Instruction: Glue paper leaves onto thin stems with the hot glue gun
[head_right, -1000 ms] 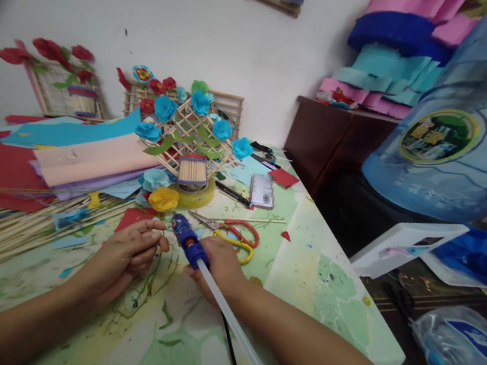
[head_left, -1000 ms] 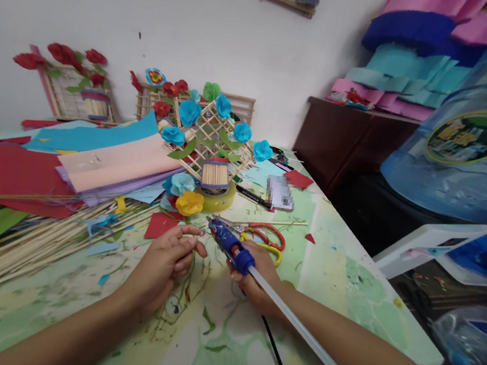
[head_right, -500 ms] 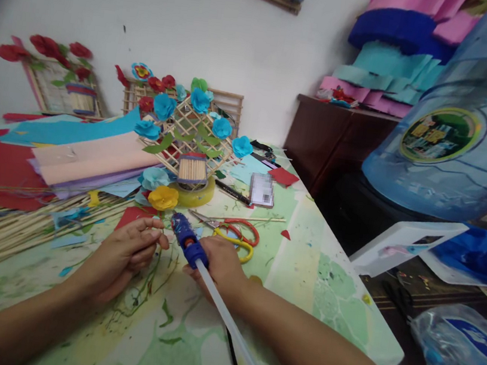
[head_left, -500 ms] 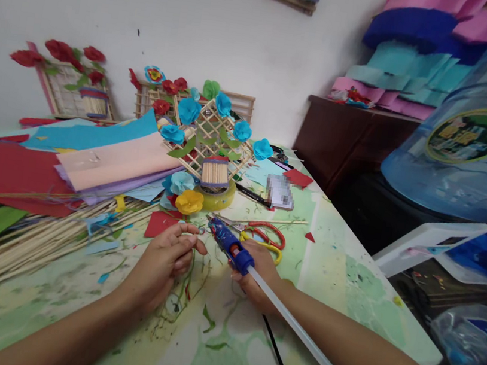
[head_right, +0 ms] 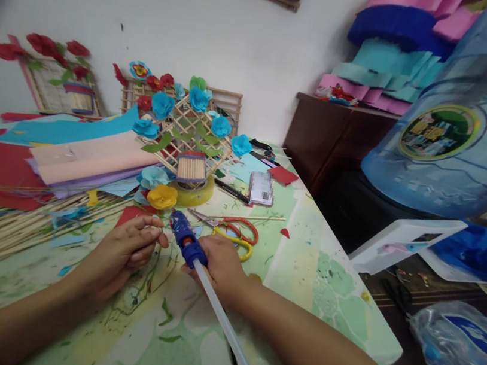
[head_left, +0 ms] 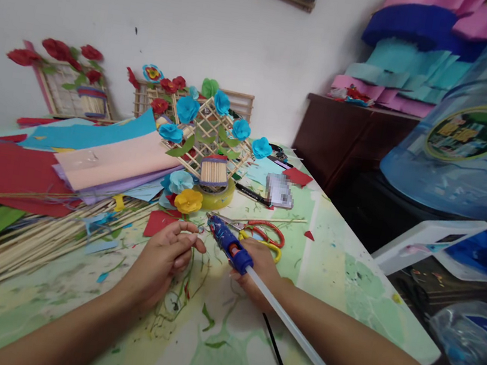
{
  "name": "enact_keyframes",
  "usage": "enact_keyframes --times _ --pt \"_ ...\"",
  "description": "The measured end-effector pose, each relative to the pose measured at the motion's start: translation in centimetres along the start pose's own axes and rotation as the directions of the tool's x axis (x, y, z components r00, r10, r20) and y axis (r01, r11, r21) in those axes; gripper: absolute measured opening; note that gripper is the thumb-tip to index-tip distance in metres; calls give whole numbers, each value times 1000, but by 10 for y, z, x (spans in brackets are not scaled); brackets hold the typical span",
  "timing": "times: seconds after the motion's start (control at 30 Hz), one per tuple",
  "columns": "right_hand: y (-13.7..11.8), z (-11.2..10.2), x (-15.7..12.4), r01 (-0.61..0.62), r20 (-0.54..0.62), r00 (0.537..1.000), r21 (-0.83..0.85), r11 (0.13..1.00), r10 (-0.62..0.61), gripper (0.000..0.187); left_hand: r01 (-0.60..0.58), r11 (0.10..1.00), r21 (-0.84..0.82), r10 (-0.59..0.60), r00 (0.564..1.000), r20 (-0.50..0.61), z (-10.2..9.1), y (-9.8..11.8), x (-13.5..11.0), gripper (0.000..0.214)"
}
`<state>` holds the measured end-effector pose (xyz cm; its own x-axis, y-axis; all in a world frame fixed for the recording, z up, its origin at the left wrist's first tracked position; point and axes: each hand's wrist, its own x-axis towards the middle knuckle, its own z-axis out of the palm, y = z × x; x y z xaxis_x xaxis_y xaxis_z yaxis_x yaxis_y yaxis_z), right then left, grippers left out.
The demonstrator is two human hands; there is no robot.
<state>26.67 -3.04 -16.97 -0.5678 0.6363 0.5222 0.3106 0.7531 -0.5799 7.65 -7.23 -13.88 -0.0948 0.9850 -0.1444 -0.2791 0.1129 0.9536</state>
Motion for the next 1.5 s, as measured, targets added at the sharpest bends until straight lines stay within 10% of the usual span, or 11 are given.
enact_keyframes --times 1.5 --pt "2 1 -1 43 -18 999 -32 999 -44 32 -75 993 93 78 996 -33 -3 -3 1 26"
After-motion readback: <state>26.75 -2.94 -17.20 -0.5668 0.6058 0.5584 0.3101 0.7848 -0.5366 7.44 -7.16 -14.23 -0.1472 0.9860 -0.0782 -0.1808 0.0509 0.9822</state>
